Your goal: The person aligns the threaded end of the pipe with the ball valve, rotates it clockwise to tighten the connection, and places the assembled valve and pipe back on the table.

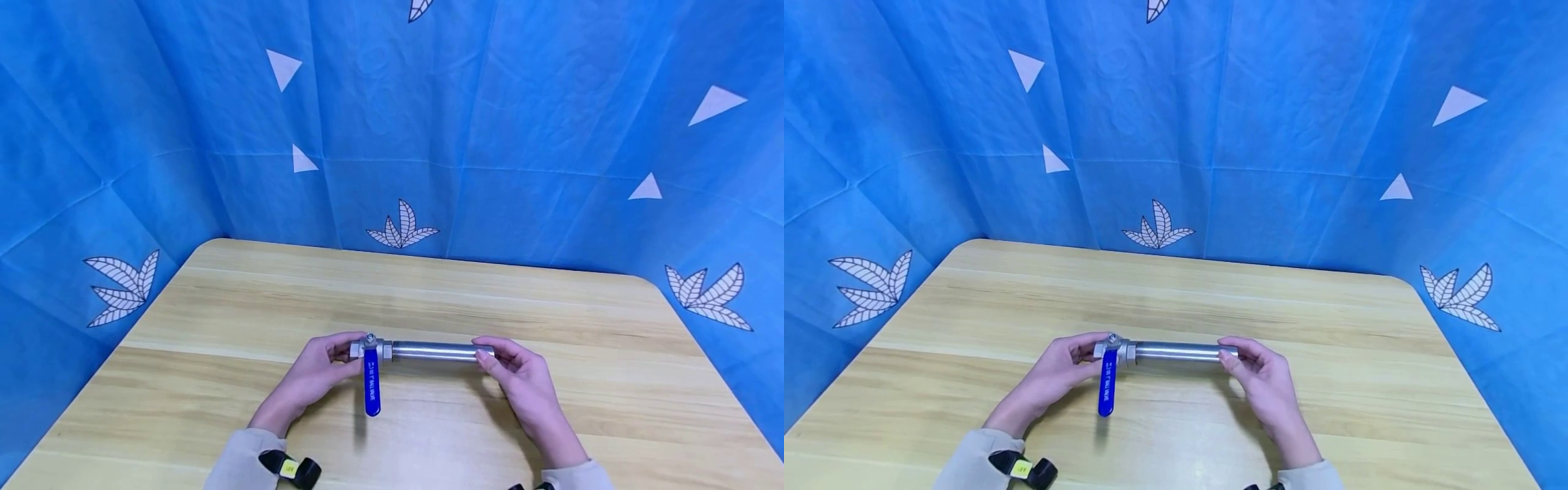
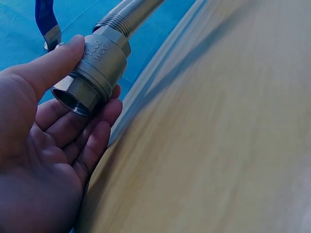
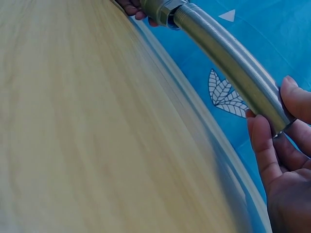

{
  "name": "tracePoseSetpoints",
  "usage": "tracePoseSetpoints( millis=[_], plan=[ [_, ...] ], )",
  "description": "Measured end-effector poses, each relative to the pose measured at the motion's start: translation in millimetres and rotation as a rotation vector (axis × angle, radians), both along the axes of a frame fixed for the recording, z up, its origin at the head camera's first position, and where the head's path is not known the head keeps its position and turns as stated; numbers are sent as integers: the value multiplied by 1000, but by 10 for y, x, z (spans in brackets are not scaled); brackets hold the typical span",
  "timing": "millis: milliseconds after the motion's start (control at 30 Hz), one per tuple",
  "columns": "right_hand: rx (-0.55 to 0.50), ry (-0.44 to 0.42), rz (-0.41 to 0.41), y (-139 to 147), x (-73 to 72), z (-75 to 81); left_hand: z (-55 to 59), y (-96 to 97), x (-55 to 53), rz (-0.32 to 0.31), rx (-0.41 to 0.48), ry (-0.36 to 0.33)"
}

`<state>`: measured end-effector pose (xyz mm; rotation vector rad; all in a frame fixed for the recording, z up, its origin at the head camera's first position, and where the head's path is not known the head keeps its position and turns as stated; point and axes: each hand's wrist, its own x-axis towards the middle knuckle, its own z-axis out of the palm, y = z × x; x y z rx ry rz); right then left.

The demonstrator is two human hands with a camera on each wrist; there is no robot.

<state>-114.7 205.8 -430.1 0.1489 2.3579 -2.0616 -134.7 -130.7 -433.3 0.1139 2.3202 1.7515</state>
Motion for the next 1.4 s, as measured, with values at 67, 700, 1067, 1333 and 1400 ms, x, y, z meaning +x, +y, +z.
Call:
tracePoseSetpoints(
  millis=[67, 700, 1067, 1333, 1400],
  plan=[
    [-3, -4, -2, -1, 3, -4, -2, -1, 3, -3, -1, 0],
    [-17, -37, 21, -39, 17, -33, -15, -17, 12, 14, 29, -43],
    [-26, -92, 22, -80, 0, -19, -30, -27, 3, 1, 117, -84],
    [-48, -118, 34, -74, 3, -33, -31, -23, -7, 11, 129, -91],
    [-55, -121, 57, -59, 10, -31, -34, -20, -13, 12, 132, -95]
  ],
)
